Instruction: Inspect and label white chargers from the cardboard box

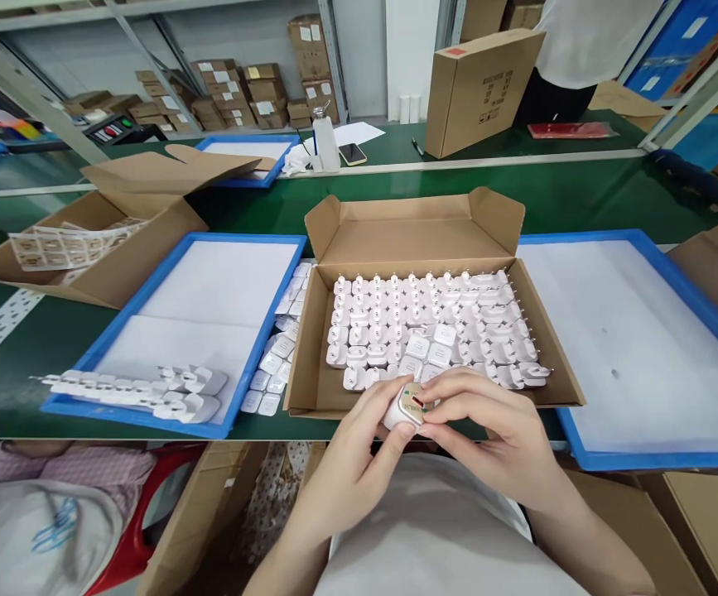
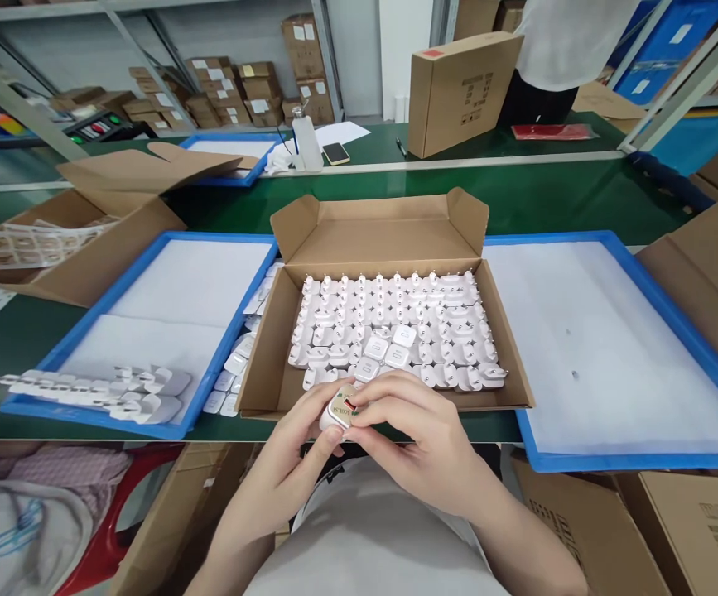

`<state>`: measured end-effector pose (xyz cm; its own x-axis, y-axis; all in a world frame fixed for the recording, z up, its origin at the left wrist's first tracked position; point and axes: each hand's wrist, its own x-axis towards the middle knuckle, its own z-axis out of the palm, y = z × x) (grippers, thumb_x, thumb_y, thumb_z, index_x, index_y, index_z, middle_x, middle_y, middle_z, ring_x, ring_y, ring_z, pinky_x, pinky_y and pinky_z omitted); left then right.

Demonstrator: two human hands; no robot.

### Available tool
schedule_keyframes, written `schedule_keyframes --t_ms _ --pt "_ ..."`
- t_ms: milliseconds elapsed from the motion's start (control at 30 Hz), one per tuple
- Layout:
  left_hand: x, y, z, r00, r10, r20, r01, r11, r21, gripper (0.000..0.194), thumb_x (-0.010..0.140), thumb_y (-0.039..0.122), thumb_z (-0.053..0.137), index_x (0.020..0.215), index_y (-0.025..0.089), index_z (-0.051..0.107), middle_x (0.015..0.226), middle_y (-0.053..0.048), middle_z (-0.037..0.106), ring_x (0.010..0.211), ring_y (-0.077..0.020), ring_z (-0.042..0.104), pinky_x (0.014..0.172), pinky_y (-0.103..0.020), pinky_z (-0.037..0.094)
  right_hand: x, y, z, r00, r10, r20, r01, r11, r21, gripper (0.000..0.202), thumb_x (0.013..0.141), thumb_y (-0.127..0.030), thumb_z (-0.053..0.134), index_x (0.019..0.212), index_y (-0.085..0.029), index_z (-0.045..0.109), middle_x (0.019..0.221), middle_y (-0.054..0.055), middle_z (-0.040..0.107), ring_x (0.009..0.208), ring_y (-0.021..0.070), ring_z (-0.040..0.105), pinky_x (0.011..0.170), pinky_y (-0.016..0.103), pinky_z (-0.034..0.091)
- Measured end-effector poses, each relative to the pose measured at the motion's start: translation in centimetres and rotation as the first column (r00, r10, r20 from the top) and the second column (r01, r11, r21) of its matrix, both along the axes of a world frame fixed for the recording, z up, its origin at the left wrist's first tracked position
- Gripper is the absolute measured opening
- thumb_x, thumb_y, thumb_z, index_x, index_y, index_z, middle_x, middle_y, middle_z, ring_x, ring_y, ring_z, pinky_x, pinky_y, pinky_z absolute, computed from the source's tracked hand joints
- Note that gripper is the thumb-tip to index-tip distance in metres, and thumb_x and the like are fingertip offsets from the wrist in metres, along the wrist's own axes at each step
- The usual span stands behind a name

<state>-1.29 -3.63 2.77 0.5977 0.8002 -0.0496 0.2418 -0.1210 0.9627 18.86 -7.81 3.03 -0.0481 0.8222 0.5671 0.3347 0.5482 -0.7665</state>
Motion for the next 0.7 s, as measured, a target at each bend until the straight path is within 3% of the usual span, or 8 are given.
schedule_keyframes --t_ms 67,167,300,433,567,700 --pt "0.0 -0.3 0.1 1.0 -0.017 -0.023 0.015 0.995 -0.095 0.047 0.107 0.044 0.046 0.153 0.032 0.048 0.147 -0.011 0.056 0.099 -0.0226 0.066 0.088 -0.036 0.058 -0.2 0.0 0.1 1.0 -0.01 0.02 0.011 1.0 -0.019 0.014 0.095 -0.012 0.07 0.102 -0.024 0.071 0.103 0.007 0.076 0.095 0.0199 0.073 0.086 0.036 0.062" --pt "0.2 -0.6 -0.1 0.999 -0.028 0.018 0.032 0.958 -0.285 0.048 0.108 0.046 0.039 0.154 0.032 0.043 0.133 -0.009 0.061 0.069 -0.0147 0.058 0.073 -0.033 0.055 -0.3 0.0 0.3 0.998 0.019 0.056 -0.014 0.997 -0.076 0.014 0.097 -0.01 0.067 0.101 -0.023 0.071 0.103 0.006 0.076 0.095 0.0188 0.071 0.085 0.034 0.06" --pt "0.6 -0.3 -0.3 0.995 -0.063 0.071 0.083 0.945 -0.317 0.044 0.102 0.035 0.044 0.145 0.028 0.047 0.111 -0.007 0.063 0.084 -0.0208 0.059 0.078 -0.033 0.054 0.0 -0.3 1.0 0.995 0.07 0.077 -0.057 0.984 -0.169 0.017 0.097 -0.007 0.063 0.101 -0.022 0.07 0.106 0.005 0.075 0.099 0.0161 0.068 0.088 0.03 0.057" --pt "0.9 0.0 0.3 0.987 -0.125 0.105 0.15 0.948 -0.282 0.039 0.093 0.023 0.047 0.132 0.024 0.051 0.117 -0.007 0.059 0.108 -0.026 0.057 0.098 -0.04 0.049 0.3 -0.5 1.7 0.988 0.115 0.102 -0.095 0.977 -0.189 0.019 0.096 -0.005 0.062 0.102 -0.022 0.068 0.107 0.004 0.075 0.101 0.0166 0.066 0.09 0.031 0.055" --pt "1.2 -0.1 1.0 0.983 -0.141 0.116 0.166 0.952 -0.258 0.038 0.09 0.016 0.044 0.127 0.025 0.05 0.121 -0.006 0.056 0.11 -0.0249 0.055 0.102 -0.042 0.045 0.4 -0.6 2.2 0.986 0.121 0.111 -0.098 0.976 -0.194 0.019 0.096 -0.005 0.06 0.098 -0.023 0.065 0.105 0.004 0.075 0.1 0.0193 0.067 0.088 0.035 0.056" --pt "1.3 -0.4 1.1 0.977 -0.135 0.166 0.177 0.945 -0.275 0.03 0.093 0.02 0.045 0.122 0.024 0.051 0.117 -0.006 0.056 0.105 -0.0247 0.054 0.098 -0.041 0.046 0.4 -0.6 2.4 0.987 0.131 0.091 -0.11 0.972 -0.206 0.019 0.096 -0.006 0.061 0.095 -0.024 0.065 0.105 0.004 0.074 0.099 0.0196 0.066 0.087 0.036 0.055"
